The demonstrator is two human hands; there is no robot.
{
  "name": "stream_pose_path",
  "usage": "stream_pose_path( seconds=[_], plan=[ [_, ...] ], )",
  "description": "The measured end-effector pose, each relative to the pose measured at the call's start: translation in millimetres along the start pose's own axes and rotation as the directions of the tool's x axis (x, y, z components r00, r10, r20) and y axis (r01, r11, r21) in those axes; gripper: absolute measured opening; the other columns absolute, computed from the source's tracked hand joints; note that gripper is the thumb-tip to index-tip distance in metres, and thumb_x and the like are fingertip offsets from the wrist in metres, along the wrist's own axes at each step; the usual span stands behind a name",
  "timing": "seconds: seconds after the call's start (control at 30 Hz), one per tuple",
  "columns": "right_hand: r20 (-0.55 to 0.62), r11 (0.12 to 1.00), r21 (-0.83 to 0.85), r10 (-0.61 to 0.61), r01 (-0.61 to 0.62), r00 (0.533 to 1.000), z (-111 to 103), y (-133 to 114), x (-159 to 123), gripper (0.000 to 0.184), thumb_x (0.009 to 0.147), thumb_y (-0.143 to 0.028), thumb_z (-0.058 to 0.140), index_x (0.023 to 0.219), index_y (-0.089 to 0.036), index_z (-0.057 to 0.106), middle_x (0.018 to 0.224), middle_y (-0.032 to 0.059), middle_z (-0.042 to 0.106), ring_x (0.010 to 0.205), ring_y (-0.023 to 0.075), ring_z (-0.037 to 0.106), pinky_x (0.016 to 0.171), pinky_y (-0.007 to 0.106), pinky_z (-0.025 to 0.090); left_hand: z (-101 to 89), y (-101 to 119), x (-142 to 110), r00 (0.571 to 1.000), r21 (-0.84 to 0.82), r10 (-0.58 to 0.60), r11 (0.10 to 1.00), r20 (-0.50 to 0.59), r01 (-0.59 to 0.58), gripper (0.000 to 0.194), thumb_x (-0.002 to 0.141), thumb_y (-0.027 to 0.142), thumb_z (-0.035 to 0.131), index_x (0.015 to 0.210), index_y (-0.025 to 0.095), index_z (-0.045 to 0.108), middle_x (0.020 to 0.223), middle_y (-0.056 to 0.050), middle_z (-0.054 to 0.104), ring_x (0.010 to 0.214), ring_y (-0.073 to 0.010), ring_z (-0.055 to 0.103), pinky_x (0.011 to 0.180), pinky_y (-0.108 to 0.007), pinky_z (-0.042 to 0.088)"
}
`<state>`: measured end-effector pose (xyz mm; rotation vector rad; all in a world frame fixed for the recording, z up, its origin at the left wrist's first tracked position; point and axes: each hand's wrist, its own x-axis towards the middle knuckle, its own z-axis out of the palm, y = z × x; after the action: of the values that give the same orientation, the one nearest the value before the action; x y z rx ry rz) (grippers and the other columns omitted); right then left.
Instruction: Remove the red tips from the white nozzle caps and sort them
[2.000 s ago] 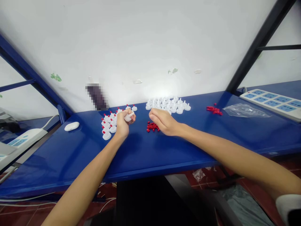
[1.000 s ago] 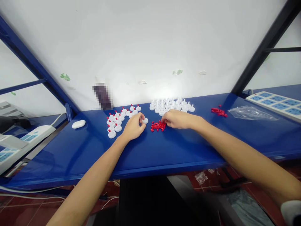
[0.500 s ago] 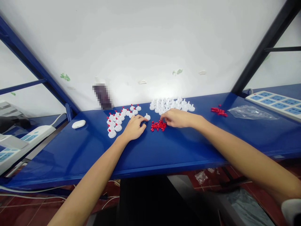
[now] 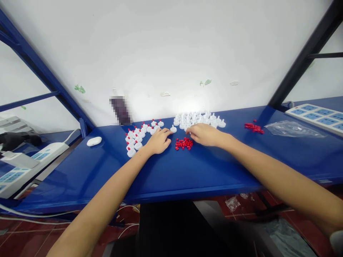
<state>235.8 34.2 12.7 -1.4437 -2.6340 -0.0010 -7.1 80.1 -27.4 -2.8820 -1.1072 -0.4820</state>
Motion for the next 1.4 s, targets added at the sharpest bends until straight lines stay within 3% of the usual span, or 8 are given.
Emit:
stream_pose_path(
  seconds=[0.37, 0.5, 0.67, 0.8, 0.97, 1.13, 1.23, 1.4],
  plan=[
    [-0.223, 0.994, 0.049, -0.088, 0.102, 0.971, 0, -26, 0, 0.028, 0.090, -0.016, 0.041, 0.099, -0.015, 0.068, 0.094, 0.0087, 0.068, 0.077, 0.0178, 0.056, 0.069, 0.029, 0.034, 20.4, -16, 21, 1.000, -0.068, -0.002, 0.998, -0.027, 0.000, 0.044, 0.089, 0.015, 0.036, 0.128, 0.016, 0.057, 0.139, -0.010, 0.056, 0.118, -0.0246, 0.052, 0.102, -0.043, 0.037],
    [-0.260, 0.981, 0.151, -0.075, 0.118, 0.963, 7, -18, 1, 0.028, 0.088, -0.013, 0.042, 0.094, -0.015, 0.069, 0.089, 0.0075, 0.068, 0.078, 0.0179, 0.057, 0.074, 0.029, 0.037, 15.2, -5, 14, 0.994, -0.057, -0.046, 0.998, -0.099, 0.040, 0.034, 0.090, 0.015, 0.038, 0.112, 0.017, 0.064, 0.119, -0.008, 0.065, 0.108, -0.0244, 0.054, 0.099, -0.042, 0.040],
    [-0.232, 0.941, 0.322, -0.029, 0.105, 0.972, 9, -13, 1, 0.027, 0.088, -0.021, 0.049, 0.109, -0.015, 0.065, 0.093, 0.0076, 0.068, 0.082, 0.0196, 0.058, 0.077, 0.030, 0.040, 1.0, 4, 1, 0.932, 0.068, -0.200, 0.971, -0.301, 0.230, 0.028, 0.090, 0.020, 0.047, 0.110, 0.020, 0.067, 0.124, -0.013, 0.058, 0.120, -0.0344, 0.043, 0.099, -0.053, 0.038],
    [-0.219, 0.893, 0.438, 0.000, 0.098, 0.976, 2, -13, -3, 0.018, 0.092, -0.034, 0.049, 0.093, -0.018, 0.057, 0.103, 0.0097, 0.063, 0.093, 0.0226, 0.055, 0.080, 0.032, 0.040, -4.5, -12, -7, 0.882, -0.065, -0.354, 0.934, -0.310, 0.352, 0.035, 0.087, 0.019, 0.050, 0.120, 0.020, 0.061, 0.127, -0.014, 0.055, 0.119, -0.0332, 0.047, 0.101, -0.052, 0.039],
    [-0.204, 0.774, 0.625, 0.037, 0.101, 0.978, 2, -10, -4, 0.030, 0.095, -0.046, 0.047, 0.079, -0.022, 0.037, 0.089, 0.0037, 0.055, 0.078, 0.0173, 0.047, 0.072, 0.030, 0.039, -2.8, -27, -9, 0.915, -0.174, -0.313, 0.946, -0.256, 0.275, 0.039, 0.083, 0.008, 0.047, 0.117, 0.017, 0.062, 0.107, -0.010, 0.064, 0.101, -0.0233, 0.060, 0.097, -0.040, 0.046],
    [-0.434, 0.863, 0.484, 0.096, 0.142, 0.896, 10, -9, 1, 0.032, 0.094, -0.047, 0.048, 0.076, -0.022, 0.040, 0.088, 0.0031, 0.045, 0.074, 0.0167, 0.043, 0.072, 0.031, 0.038, -6.5, -13, -5, 0.935, -0.288, -0.250, 0.942, -0.253, 0.173, 0.023, 0.087, 0.013, 0.050, 0.103, 0.016, 0.068, 0.092, -0.005, 0.071, 0.079, -0.0171, 0.064, 0.082, -0.032, 0.052],
    [-0.403, 0.930, 0.354, 0.056, 0.099, 0.914, 11, -10, -1, 0.031, 0.092, -0.052, 0.050, 0.094, -0.020, 0.049, 0.104, 0.0076, 0.049, 0.078, 0.0183, 0.047, 0.073, 0.033, 0.041, -14.3, 10, -2, 0.924, -0.256, -0.139, 0.966, -0.356, 0.047, 0.021, 0.091, 0.019, 0.052, 0.106, 0.018, 0.067, 0.096, -0.005, 0.072, 0.078, -0.0159, 0.064, 0.080, -0.031, 0.052],
    [-0.308, 0.947, 0.308, 0.010, 0.090, 0.951, 7, -14, -5, 0.065, 0.089, -0.059, 0.054, 0.137, -0.019, 0.036, 0.112, 0.0110, 0.057, 0.084, 0.0227, 0.055, 0.076, 0.036, 0.044, -21.7, 44, -3, 0.836, -0.181, 0.033, 0.971, -0.548, -0.157, 0.027, 0.099, 0.026, 0.045, 0.118, 0.020, 0.063, 0.109, -0.007, 0.071, 0.090, -0.0148, 0.068, 0.083, -0.027, 0.054]
  ],
)
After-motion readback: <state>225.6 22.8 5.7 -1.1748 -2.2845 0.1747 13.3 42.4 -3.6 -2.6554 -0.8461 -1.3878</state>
